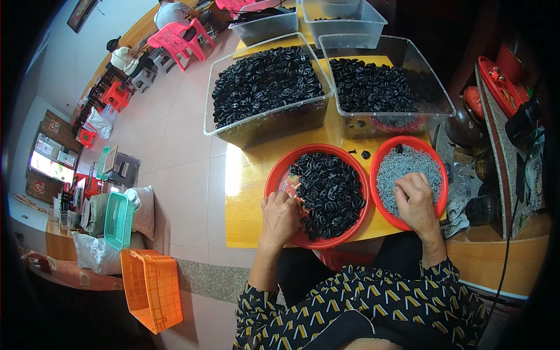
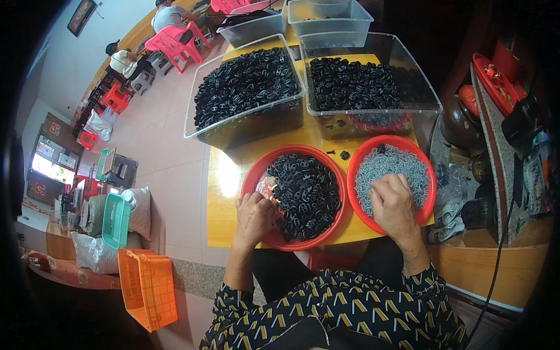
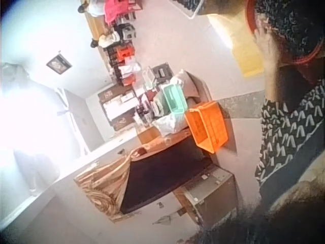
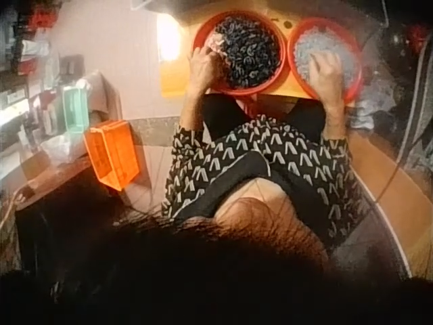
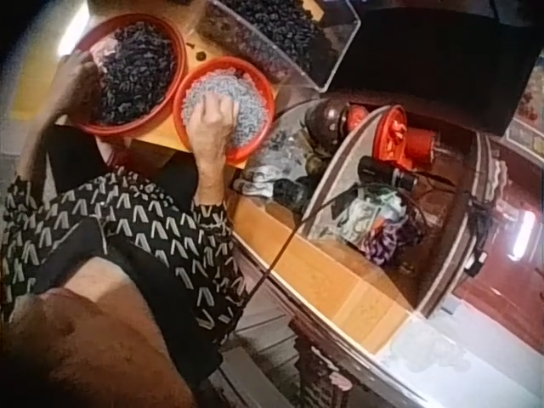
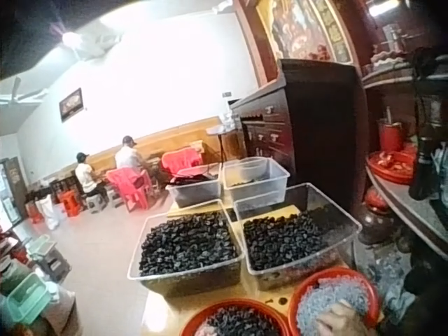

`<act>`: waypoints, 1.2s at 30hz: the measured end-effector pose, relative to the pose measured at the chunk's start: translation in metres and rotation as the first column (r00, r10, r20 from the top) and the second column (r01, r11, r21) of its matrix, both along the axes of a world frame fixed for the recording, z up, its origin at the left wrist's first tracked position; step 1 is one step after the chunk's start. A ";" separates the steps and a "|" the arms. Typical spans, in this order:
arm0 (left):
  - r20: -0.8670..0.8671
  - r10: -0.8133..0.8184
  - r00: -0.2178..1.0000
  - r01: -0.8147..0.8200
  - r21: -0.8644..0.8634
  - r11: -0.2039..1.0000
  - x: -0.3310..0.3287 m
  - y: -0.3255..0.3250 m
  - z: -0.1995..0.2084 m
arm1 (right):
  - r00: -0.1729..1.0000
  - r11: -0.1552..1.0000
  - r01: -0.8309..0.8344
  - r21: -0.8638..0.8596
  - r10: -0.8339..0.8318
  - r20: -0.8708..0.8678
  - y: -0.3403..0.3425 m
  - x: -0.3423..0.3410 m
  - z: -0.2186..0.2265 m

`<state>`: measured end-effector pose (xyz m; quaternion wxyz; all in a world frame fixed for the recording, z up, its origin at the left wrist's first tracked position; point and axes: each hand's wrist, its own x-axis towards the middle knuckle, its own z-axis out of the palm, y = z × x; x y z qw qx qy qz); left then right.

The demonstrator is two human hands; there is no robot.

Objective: Sorting and inspecting small black plastic components at a workshop table.

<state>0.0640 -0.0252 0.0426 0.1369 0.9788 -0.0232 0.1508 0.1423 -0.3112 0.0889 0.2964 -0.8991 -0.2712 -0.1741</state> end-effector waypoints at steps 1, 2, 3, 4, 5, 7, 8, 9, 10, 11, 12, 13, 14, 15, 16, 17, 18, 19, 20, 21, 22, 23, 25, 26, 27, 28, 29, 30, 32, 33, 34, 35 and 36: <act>-0.067 0.008 0.998 -0.007 0.015 1.000 0.002 0.000 0.001 | 1.000 1.000 -0.010 0.000 0.010 -0.007 0.001 0.000 -0.001; -0.134 0.018 0.991 -0.014 0.031 0.999 0.005 0.000 0.002 | 1.000 1.000 -0.021 0.000 0.021 -0.013 0.002 0.000 -0.001; -0.132 0.018 0.991 -0.013 0.035 0.999 0.006 0.000 0.002 | 1.000 1.000 -0.020 0.004 0.020 -0.012 0.004 0.000 -0.002; -0.141 -0.003 0.990 0.019 0.112 0.994 0.007 -0.001 0.001 | 0.999 0.999 -0.050 0.001 0.050 -0.014 0.006 -0.002 -0.003; -0.151 -0.022 0.988 0.050 0.186 0.981 0.009 -0.001 0.000 | 0.997 0.997 -0.080 -0.002 0.080 -0.015 0.008 -0.003 -0.005; -0.154 -0.036 0.987 0.063 0.171 0.983 0.011 0.001 -0.005 | 0.995 0.995 -0.096 0.021 0.096 -0.022 0.012 -0.006 -0.007; -0.157 -0.050 0.986 0.074 0.152 0.986 0.012 0.001 -0.006 | 0.993 0.993 -0.113 0.041 0.114 -0.030 0.014 -0.008 -0.007; -0.153 -0.062 0.986 0.086 0.151 0.985 0.014 0.001 -0.005 | 0.992 0.993 -0.111 0.032 0.112 -0.057 0.014 -0.009 -0.005; -0.145 -0.060 0.988 0.076 0.112 0.991 0.013 0.001 -0.002 | 0.994 0.995 -0.097 0.028 0.099 -0.052 0.016 -0.009 -0.005; -0.137 -0.059 0.989 0.069 0.072 0.995 0.012 0.002 0.001 | 0.992 0.992 -0.125 0.025 0.125 -0.035 0.018 -0.009 -0.006; -0.130 -0.078 0.988 0.087 0.066 0.994 0.011 0.002 0.001 | 0.989 0.989 -0.148 0.019 0.149 -0.018 0.020 -0.008 -0.007; -0.138 -0.069 0.988 0.079 0.065 0.995 0.008 0.004 0.002 | 0.987 0.987 -0.157 0.021 0.158 -0.027 0.022 -0.007 -0.006; -0.146 -0.061 0.987 0.071 0.065 0.995 0.007 0.005 0.003 | 0.989 0.989 -0.144 0.017 0.144 -0.023 0.021 -0.006 -0.007; -0.146 -0.064 0.987 0.077 0.084 0.993 0.006 0.006 0.005 | 0.989 0.989 -0.147 0.035 0.148 -0.021 0.022 -0.005 -0.010; -0.142 -0.074 0.987 0.086 0.083 0.993 0.007 0.007 0.004 | 0.988 0.987 -0.151 0.054 0.152 -0.020 0.022 -0.005 -0.011; -0.143 -0.062 0.988 0.075 0.087 0.993 0.007 0.007 0.004 | 0.989 0.988 -0.145 0.051 0.147 -0.018 0.020 -0.006 -0.010; -0.141 -0.050 0.989 0.063 0.091 0.994 0.009 0.008 0.003 | 0.990 0.989 -0.139 0.051 0.140 -0.013 0.019 -0.005 -0.010; -0.137 -0.056 0.989 0.069 0.093 0.993 0.011 0.010 0.001 | 0.990 0.989 -0.137 0.063 0.139 -0.021 0.018 -0.005 -0.011; -0.109 -0.053 0.993 0.065 0.114 0.991 0.013 0.012 -0.001 | 0.990 0.988 -0.136 0.075 0.139 -0.029 0.018 -0.005 -0.011; -0.083 -0.047 0.995 0.058 0.134 0.989 0.014 0.014 -0.001 | 0.990 0.988 -0.133 0.077 0.135 -0.026 0.016 -0.004 -0.011; -0.080 -0.051 0.995 0.061 0.136 0.989 0.015 0.015 0.002 | 0.992 0.989 -0.122 0.084 0.124 -0.023 0.014 -0.004 -0.012; -0.081 -0.044 0.996 0.047 0.035 0.998 0.017 0.015 0.005 | 0.993 0.990 -0.110 0.092 0.112 -0.021 0.011 -0.003 -0.012; -0.086 -0.042 0.995 0.036 -0.067 0.997 0.022 0.007 0.017 | 0.996 0.991 -0.089 0.104 0.090 -0.013 0.004 0.002 -0.013; 0.003 -0.099 0.995 0.097 -0.243 0.965 0.028 -0.001 0.026 | 0.997 0.991 -0.070 0.115 0.071 -0.006 0.000 0.004 -0.013; 0.100 -0.139 0.985 0.168 -0.406 0.899 0.036 -0.011 0.038 | 0.999 0.992 -0.052 0.114 0.050 0.017 -0.005 0.006 -0.014; 0.098 -0.144 0.985 0.171 -0.408 0.897 0.045 -0.020 0.044 | 0.999 0.993 -0.046 0.113 0.045 0.013 -0.009 0.008 -0.015; 0.107 -0.190 0.976 0.218 -0.428 0.877 0.056 -0.031 0.049 | 0.999 0.992 -0.030 0.123 0.028 0.020 -0.013 0.010 -0.016; 0.116 -0.229 0.966 0.257 -0.445 0.858 0.067 -0.040 0.053 | 1.000 0.990 -0.020 0.137 0.017 0.026 -0.015 0.011 -0.017; 0.115 -0.285 0.952 0.306 -0.420 0.855 0.090 -0.057 0.055 | 0.999 0.990 -0.015 0.139 0.010 0.033 -0.018 0.012 -0.016; 0.113 -0.351 0.929 0.367 -0.397 0.841 0.104 -0.068 0.054 | 0.999 0.991 0.005 0.137 -0.010 0.041 -0.021 0.012 -0.016; 0.115 -0.349 0.930 0.365 -0.393 0.844 0.114 -0.074 0.052 | 0.999 0.990 0.001 0.140 -0.007 0.044 -0.021 0.011 -0.014; 0.096 -0.352 0.931 0.361 -0.391 0.847 0.124 -0.079 0.047 | 0.999 0.992 -0.008 0.127 0.002 0.047 -0.021 0.011 -0.013; 0.076 -0.360 0.930 0.360 -0.392 0.846 0.136 -0.082 0.038 | 0.999 0.994 -0.010 0.112 0.005 0.046 -0.021 0.011 -0.014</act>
